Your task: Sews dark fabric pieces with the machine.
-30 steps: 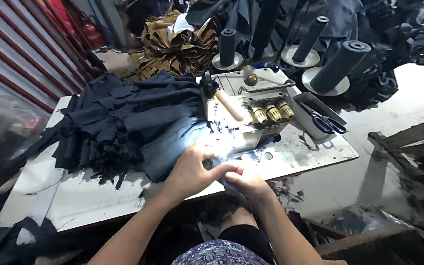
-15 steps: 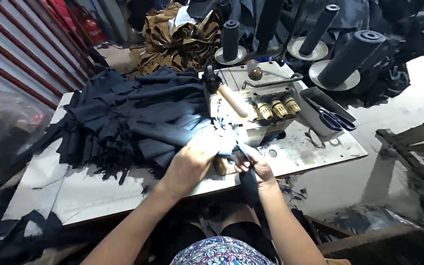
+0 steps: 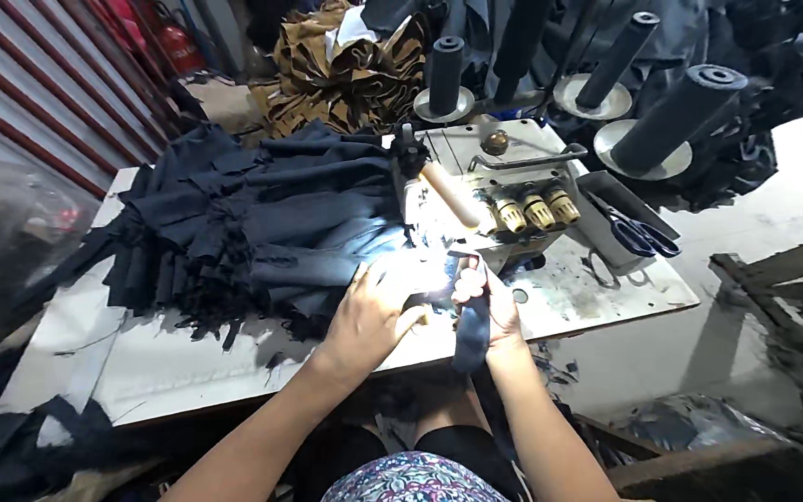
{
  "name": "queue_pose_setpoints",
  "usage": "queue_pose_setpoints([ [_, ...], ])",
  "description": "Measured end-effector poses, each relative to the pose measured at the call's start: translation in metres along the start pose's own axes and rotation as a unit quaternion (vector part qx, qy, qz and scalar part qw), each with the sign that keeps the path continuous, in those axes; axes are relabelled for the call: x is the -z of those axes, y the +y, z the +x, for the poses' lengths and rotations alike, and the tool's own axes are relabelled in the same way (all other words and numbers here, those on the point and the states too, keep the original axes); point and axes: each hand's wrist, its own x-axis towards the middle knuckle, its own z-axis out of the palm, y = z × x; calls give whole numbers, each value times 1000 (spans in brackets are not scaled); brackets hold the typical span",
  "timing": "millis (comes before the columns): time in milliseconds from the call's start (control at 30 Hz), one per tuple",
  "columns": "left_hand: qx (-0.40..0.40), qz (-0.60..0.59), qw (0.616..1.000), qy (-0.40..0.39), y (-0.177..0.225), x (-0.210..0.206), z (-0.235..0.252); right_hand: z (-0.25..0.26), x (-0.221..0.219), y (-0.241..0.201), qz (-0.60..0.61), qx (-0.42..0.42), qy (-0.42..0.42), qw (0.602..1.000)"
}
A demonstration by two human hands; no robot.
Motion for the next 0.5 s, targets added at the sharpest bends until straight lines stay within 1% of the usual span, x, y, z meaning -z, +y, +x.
queue_pose_setpoints([
  [100,-20,-3,1000,-2,-9,2,10,-1,1,-2,-52,-2,7,999],
  [167,-25,-4,1000,-12,-15,4,16,-6,-9,-1,-145,-10,47,988],
  [200,-17,-13,1000,-23,-16,6,18,-10,-16,1,-204,-21,62,977],
  [233,7,-43,998,-41,-15,10,17,-16,-21,3,-258,-38,52,964],
  [267,38,-91,994,-49,-11,15,15,-22,-26,5,-303,-55,30,951],
  [300,60,-140,988,-31,-4,19,11,-29,-31,7,-332,-74,-5,940],
  [333,72,-183,980,0,6,22,6,-35,-34,9,-343,-98,-55,933],
  [400,69,-239,967,43,24,30,-6,-46,-40,10,-321,-141,-161,923],
  [467,55,-248,964,74,24,47,-11,-48,-43,3,-296,-149,-261,907],
  [500,58,-221,969,94,16,62,-11,-46,-42,-2,-285,-134,-306,898],
])
